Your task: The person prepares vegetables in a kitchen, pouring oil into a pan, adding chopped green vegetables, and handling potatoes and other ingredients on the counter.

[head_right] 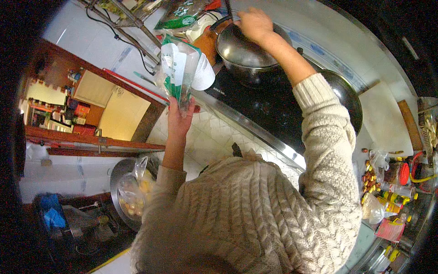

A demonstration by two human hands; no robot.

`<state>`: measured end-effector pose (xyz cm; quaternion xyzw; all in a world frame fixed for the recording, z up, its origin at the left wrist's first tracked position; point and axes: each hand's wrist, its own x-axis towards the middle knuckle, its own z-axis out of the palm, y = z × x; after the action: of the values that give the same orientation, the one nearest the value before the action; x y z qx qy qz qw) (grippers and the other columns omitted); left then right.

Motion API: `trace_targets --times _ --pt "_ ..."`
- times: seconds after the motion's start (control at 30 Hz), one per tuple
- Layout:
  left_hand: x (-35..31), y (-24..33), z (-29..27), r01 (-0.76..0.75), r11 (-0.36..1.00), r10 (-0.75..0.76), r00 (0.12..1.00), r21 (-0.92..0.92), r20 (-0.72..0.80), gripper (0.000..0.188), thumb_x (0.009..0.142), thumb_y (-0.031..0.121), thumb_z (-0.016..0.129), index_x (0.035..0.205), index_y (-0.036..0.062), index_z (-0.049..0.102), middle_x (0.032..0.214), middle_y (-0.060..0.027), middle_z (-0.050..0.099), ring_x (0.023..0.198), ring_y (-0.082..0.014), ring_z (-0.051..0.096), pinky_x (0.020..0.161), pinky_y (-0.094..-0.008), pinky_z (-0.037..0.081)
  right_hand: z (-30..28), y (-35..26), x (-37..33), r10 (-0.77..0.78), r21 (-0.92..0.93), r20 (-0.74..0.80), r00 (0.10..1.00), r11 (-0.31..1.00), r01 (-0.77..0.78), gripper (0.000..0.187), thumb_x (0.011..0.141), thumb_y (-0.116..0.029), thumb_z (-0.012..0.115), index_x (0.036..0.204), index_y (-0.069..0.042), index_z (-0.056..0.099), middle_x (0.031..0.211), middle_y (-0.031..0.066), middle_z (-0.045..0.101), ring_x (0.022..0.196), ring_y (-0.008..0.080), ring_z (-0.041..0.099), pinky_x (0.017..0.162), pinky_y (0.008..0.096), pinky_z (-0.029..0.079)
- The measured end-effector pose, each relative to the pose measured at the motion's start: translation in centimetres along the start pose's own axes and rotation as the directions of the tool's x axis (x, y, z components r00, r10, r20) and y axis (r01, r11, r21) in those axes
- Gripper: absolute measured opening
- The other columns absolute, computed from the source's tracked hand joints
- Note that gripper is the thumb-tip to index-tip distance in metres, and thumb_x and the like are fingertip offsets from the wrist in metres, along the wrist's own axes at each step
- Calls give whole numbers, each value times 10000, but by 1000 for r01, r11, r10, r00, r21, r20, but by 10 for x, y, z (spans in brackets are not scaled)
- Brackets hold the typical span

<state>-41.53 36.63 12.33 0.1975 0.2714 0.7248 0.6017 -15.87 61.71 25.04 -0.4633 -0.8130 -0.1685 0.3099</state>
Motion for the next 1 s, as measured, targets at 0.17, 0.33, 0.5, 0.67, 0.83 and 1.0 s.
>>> trace_targets --times 0.17,0.33,0.5,0.67,0.83,1.0 --pt "48 31 8 -24 998 21 999 55 49 421 953 373 492 1304 153 421 1296 4 499 1157 -181 492 1014 -422 385 29 24 5 123 31 354 927 989 -144 356 867 -360 588 1171 -175 613 1065 180 630 1019 356 588 871 453 473" --pt "106 63 55 -17 987 -11 985 162 170 437 975 396 430 1282 87 461 1256 -64 538 1149 -204 506 1020 -412 391 -17 38 9 248 25 204 947 966 -258 365 857 -337 603 1181 -170 605 1042 189 634 957 373 611 826 458 490" --pt "185 103 82 -204 841 76 962 502 264 470 998 368 389 1295 9 451 1226 -85 546 1104 -175 518 940 -326 429 -94 50 0 395 -8 2 919 919 -395 296 752 -246 656 989 -72 686 883 210 650 817 381 628 726 458 502" --pt "253 79 147 -571 144 -42 813 808 581 512 936 459 492 1210 39 591 941 -69 656 831 -118 580 744 -270 462 -156 69 -53 540 -200 0 842 825 -529 331 728 -193 692 1015 -30 667 890 208 654 816 378 625 718 455 491" --pt "260 27 204 -917 -195 -202 385 349 900 359 936 330 449 1026 20 607 878 -192 656 804 -364 620 708 -429 476 -175 108 -119 566 -333 -16 824 774 -538 364 827 -276 640 1144 -98 626 1030 152 664 953 334 632 804 386 492" --pt "266 26 236 -895 -317 -328 415 315 849 416 959 348 371 996 20 623 936 -248 625 890 -434 582 774 -497 456 -188 112 -149 615 -340 34 788 749 -569 379 828 -269 640 1159 -86 617 1043 156 662 980 319 630 821 379 488"
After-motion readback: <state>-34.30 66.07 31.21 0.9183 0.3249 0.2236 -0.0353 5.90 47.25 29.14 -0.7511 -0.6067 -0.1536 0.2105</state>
